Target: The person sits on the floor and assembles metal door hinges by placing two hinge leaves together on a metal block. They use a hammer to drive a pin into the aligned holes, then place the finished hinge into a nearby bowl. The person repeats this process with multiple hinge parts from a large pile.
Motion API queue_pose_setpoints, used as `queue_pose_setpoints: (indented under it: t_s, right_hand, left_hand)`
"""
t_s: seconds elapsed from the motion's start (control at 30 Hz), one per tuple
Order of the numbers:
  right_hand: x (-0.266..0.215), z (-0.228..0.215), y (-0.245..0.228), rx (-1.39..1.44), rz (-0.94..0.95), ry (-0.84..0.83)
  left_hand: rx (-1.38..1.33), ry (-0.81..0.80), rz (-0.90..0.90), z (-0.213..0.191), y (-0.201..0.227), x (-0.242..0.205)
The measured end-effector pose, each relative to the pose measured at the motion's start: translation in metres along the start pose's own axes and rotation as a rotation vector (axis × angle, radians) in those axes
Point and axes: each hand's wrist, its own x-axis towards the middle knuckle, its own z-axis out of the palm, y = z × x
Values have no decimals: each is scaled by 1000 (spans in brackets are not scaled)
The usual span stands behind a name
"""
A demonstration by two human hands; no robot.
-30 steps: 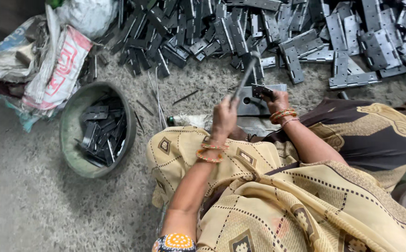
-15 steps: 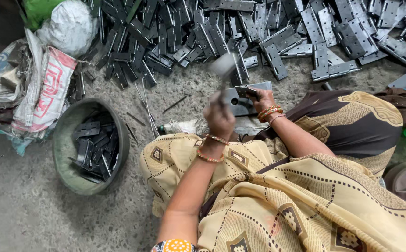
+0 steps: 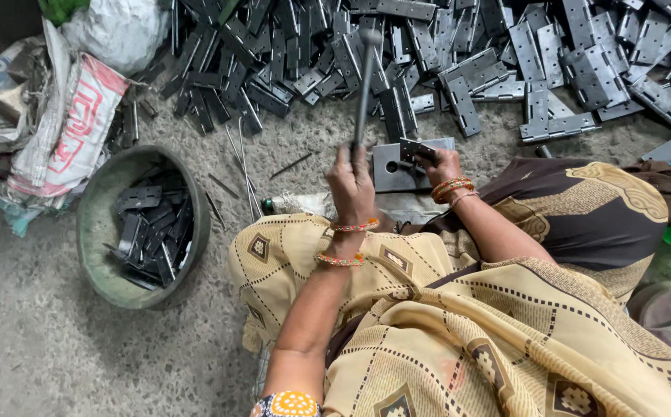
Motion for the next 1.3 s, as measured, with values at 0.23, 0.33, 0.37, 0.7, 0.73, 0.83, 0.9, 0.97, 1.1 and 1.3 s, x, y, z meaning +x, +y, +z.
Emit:
queue_pose_setpoints:
  t_s: [0.23, 0.33, 0.37, 0.7, 0.73, 0.83, 0.9, 0.97, 1.1, 1.3]
  right_hand:
    - [2, -2, -4, 58, 10, -14]
    - [-1, -1, -7, 130, 80, -21]
    - [2, -3, -8, 85, 110, 18]
    - [15, -32, -54, -143, 237, -50]
    - [11, -35, -61, 27, 9, -25]
    - [2, -39, -76, 377, 248, -143]
    - [12, -32, -88, 477, 497, 59]
    - [16, -31, -97, 550, 633, 148]
    - [10, -45, -108, 489, 685, 43]
    - [6, -48, -121, 463, 434, -135]
  left_hand:
    - [-623, 310, 406, -11, 48, 7]
    - [-138, 176, 474, 16, -11, -11]
    - [191, -15, 396, 26, -33, -22]
    - [450, 11, -337, 61, -191, -14]
    - [414, 70, -414, 58, -194, -11]
    - [393, 202, -612, 47, -205, 0]
    - [290, 297, -691, 33, -214, 22]
    - [251, 292, -790, 23, -219, 36]
    - [309, 134, -840, 22, -217, 23]
    - [295, -277, -418, 46, -179, 10]
